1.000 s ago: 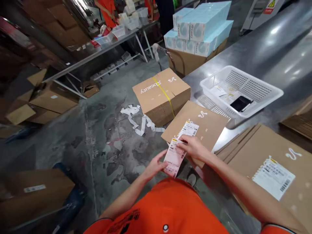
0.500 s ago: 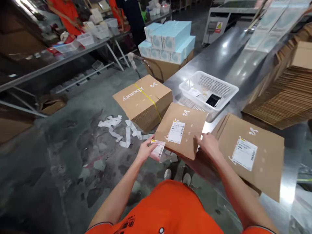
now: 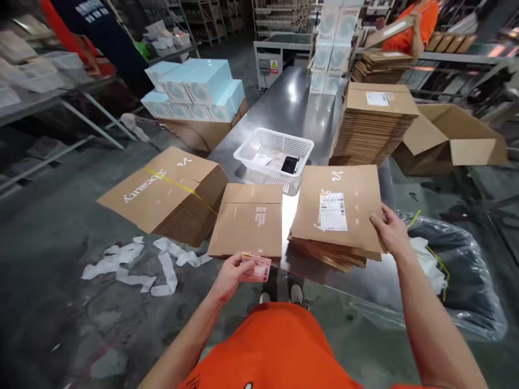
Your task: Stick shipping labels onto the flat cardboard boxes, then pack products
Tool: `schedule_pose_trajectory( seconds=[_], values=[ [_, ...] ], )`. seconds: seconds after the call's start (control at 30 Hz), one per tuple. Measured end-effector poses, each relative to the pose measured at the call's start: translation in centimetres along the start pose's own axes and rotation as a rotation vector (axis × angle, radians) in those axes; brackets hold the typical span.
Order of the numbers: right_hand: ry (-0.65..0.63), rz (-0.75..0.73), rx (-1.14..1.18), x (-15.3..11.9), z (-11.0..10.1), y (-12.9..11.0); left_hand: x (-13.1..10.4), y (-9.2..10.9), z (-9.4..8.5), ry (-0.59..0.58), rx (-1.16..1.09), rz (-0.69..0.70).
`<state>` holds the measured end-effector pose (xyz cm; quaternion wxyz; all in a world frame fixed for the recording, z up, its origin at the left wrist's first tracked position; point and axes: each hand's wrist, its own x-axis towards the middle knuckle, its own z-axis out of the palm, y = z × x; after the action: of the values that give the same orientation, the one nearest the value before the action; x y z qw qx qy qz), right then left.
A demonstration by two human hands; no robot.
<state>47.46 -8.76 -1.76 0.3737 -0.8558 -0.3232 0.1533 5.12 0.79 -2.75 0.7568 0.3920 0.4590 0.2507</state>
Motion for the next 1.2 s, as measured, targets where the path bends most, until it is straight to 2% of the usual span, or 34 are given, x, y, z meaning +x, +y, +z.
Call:
schedule_pose_trajectory(
  seconds=[0.07, 0.1, 0.17, 0.23, 0.27, 0.33, 0.4, 0.47, 0.5, 0.6, 0.63, 0.67, 0.7, 0.77, 0.93, 1.07, 1.13, 1.2],
  values=[
    [-0.04, 0.013, -0.269, 0.3, -1.3, 1.0, 0.2, -1.0, 0.7, -0.008, 0.076, -0.004],
    [-0.03, -0.054, -0.391, 0.2, -1.0, 0.8, 0.3, -1.5, 1.0, -0.012, 0.112, -0.003],
    [0.033, -0.315, -0.539, -0.2, 1.1, -0.3, 0.3, -2.4, 1.3, -0.011, 0.172, 0.003],
    [-0.008, -0.529, -0.589, -0.7, 4.3, -1.8, 0.1, -2.9, 1.8, 0.013, 0.197, -0.006],
    [-0.077, -0.565, -0.622, -1.0, 6.0, -2.6, 0.0, -2.9, 2.1, 0.03, 0.185, -0.021],
    [-0.227, -0.524, -0.724, -1.8, 8.9, -4.3, -0.4, -2.9, 2.6, 0.086, 0.126, -0.056],
    [-0.289, -0.465, -0.767, -2.9, 10.8, -6.4, -0.7, -2.6, 2.9, 0.153, 0.054, -0.072],
    [-0.347, -0.511, -0.618, -4.5, 11.8, -9.1, -0.8, -2.2, 2.9, 0.211, 0.021, -0.04],
    [-0.444, -0.559, -0.476, -5.6, 12.3, -10.5, -0.8, -2.1, 2.8, 0.234, 0.026, -0.001],
    [-0.93, -0.641, -0.082, -9.2, 13.8, -14.2, -0.7, -2.1, 1.7, 0.298, 0.089, 0.144],
    [-1.046, -0.641, -0.025, -10.2, 14.5, -14.9, -0.6, -2.4, 1.1, 0.318, 0.104, 0.177],
    [-1.104, -0.647, -0.004, -10.8, 15.5, -15.5, -0.5, -2.7, 0.5, 0.336, 0.107, 0.192],
    [-1.111, -0.666, -0.003, -11.1, 16.6, -15.8, -0.4, -3.1, -0.2, 0.347, 0.105, 0.192],
    [-1.035, -0.73, -0.027, -10.4, 19.2, -16.3, -0.1, -4.1, -1.8, 0.366, 0.093, 0.166],
    [-0.68, -0.843, -0.27, -4.2, 26.1, -18.9, 0.6, -7.4, -6.0, 0.382, 0.028, 0.041],
    [-0.553, -0.866, -0.598, -1.1, 28.4, -20.6, -1.4, -10.1, -9.5, 0.386, 0.083, -0.071],
    [-0.484, -0.859, -0.6, -1.3, 28.8, -20.8, -3.2, -10.5, -11.2, 0.385, 0.097, -0.091],
    [-0.467, -0.893, -0.52, -2.9, 29.6, -20.6, -4.5, -9.7, -12.7, 0.451, 0.087, -0.038]
  ],
)
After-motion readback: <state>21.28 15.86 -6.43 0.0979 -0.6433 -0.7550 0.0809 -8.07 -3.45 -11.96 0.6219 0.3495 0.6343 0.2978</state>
